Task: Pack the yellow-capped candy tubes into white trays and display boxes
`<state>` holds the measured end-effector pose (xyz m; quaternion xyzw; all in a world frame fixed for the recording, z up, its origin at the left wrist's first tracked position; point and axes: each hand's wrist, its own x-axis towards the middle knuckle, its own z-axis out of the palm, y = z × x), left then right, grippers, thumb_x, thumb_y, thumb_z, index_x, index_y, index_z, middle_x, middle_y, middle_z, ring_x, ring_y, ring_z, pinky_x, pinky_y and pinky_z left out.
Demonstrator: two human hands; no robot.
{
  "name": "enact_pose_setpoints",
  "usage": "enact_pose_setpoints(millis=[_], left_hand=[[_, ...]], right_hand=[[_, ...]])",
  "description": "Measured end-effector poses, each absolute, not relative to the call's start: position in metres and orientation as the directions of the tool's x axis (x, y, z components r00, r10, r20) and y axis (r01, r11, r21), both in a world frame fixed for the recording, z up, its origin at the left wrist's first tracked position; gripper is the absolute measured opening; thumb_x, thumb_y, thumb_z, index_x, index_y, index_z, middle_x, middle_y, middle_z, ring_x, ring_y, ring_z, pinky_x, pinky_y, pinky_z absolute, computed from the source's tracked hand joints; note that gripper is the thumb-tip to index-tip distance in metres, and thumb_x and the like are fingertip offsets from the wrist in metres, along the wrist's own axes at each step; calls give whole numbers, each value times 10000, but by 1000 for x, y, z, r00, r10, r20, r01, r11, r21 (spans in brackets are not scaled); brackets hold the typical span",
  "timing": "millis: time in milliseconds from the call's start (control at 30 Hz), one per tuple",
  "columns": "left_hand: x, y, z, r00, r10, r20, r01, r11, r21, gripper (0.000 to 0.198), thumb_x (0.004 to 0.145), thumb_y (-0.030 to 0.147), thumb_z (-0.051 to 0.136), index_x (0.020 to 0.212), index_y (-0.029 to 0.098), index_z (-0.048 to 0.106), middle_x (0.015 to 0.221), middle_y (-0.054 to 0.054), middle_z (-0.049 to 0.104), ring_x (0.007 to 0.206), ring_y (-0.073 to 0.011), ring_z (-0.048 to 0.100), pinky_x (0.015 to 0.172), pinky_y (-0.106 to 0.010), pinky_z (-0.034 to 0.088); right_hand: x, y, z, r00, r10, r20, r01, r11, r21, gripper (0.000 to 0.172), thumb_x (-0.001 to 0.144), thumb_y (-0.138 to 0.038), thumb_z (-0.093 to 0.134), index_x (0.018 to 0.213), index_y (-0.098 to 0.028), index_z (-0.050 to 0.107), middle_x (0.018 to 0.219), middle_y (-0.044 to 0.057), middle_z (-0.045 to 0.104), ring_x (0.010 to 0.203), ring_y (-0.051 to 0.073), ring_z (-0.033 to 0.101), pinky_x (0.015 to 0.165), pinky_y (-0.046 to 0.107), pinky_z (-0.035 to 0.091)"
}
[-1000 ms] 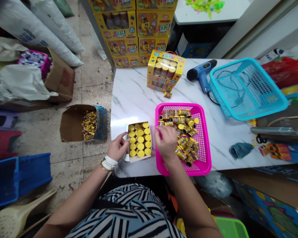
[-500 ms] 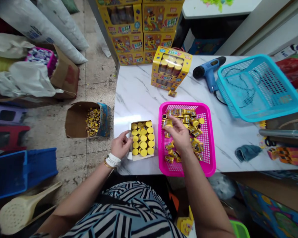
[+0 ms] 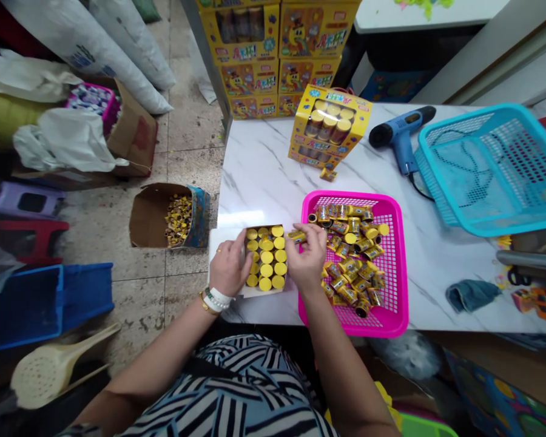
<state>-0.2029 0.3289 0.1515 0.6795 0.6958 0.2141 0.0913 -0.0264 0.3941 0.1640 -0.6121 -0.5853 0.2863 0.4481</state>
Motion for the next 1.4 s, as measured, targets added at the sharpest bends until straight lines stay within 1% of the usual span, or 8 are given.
enact_pose_setpoints(millis=[100, 233, 433, 567, 700, 933, 1100, 1400], left_hand=[[-198, 344, 149, 102, 959, 263, 931, -185, 315, 412, 939, 177, 494, 1331, 249, 600, 1142, -139, 617, 1110, -284, 543, 926, -431, 472], [-192, 364, 150, 187, 944, 273, 910, -271, 313, 283, 926, 254, 561, 1177, 297, 684, 1486, -104, 409, 1406, -369, 281, 1084, -535, 356], [-194, 364, 162, 67, 988, 136, 947, -106, 303, 398, 888, 445, 615, 1203, 208, 668, 1202, -164, 576, 1077, -326, 509, 909, -479, 431], [-193, 357, 166, -32, 979, 203, 963, -25, 270, 383, 911, 471, 566, 1158, 207, 694, 1370, -181, 504, 1213, -370, 447, 968, -510, 380], [-188, 353, 165, -58, 990, 126, 959, 20, 284, 355, 893, 464, 596, 1118, 211, 705, 1370, -181, 509, 1235, -385, 448, 978, -544, 386], [-185, 354, 161, -43, 989, 143, 922, -15, 386, 329, 858, 410, 654, 1141, 246, 691, 1655, -66, 191, 1513, -459, -13, 1161, -717, 134], [-190, 362, 159, -80, 995, 53, 896, 48, 442, 261, 886, 373, 602, 1042, 207, 729, 1689, -20, 30, 1512, -467, -84, 1184, -708, 72], [-201, 368, 149, -71, 997, -41, 867, 82, 491, 359, 847, 457, 648, 1100, 217, 733, 1686, -37, 42, 1496, -512, -66, 1170, -733, 50]], right_hand=[[-19, 394, 156, 166, 984, 62, 323, 5, -946, 338, 858, -310, 614, 1167, -180, 651, 1173, 116, 515, 959, 196, 673, 852, 375, 592], [-21, 401, 154, 99, 994, 46, 280, 16, -960, 310, 886, -339, 595, 1149, -190, 662, 1162, 111, 557, 989, 200, 684, 868, 367, 589], [-35, 405, 157, 33, 994, 101, 393, 80, -916, 254, 861, -339, 654, 1074, -208, 696, 1059, 77, 673, 960, 198, 652, 853, 365, 566], [-46, 398, 154, 33, 990, 135, 355, 115, -928, 249, 859, -313, 648, 1086, -212, 665, 1095, 75, 668, 987, 198, 648, 866, 364, 569], [-50, 395, 154, -21, 986, 167, 410, 160, -898, 204, 867, -279, 622, 1056, -211, 661, 1104, 86, 622, 1001, 201, 635, 842, 359, 583], [-49, 406, 155, -194, 926, 323, 541, 375, -753, 207, 907, -222, 575, 1089, -217, 674, 1048, 87, 636, 1006, 206, 632, 931, 389, 550], [-50, 406, 152, -237, 894, 380, 524, 447, -725, 224, 910, -198, 579, 1110, -219, 677, 1048, 90, 628, 999, 208, 630, 911, 385, 560], [-52, 406, 148, -169, 918, 358, 540, 390, -746, 176, 896, -214, 610, 1057, -210, 679, 1012, 80, 642, 960, 202, 642, 876, 380, 565]])
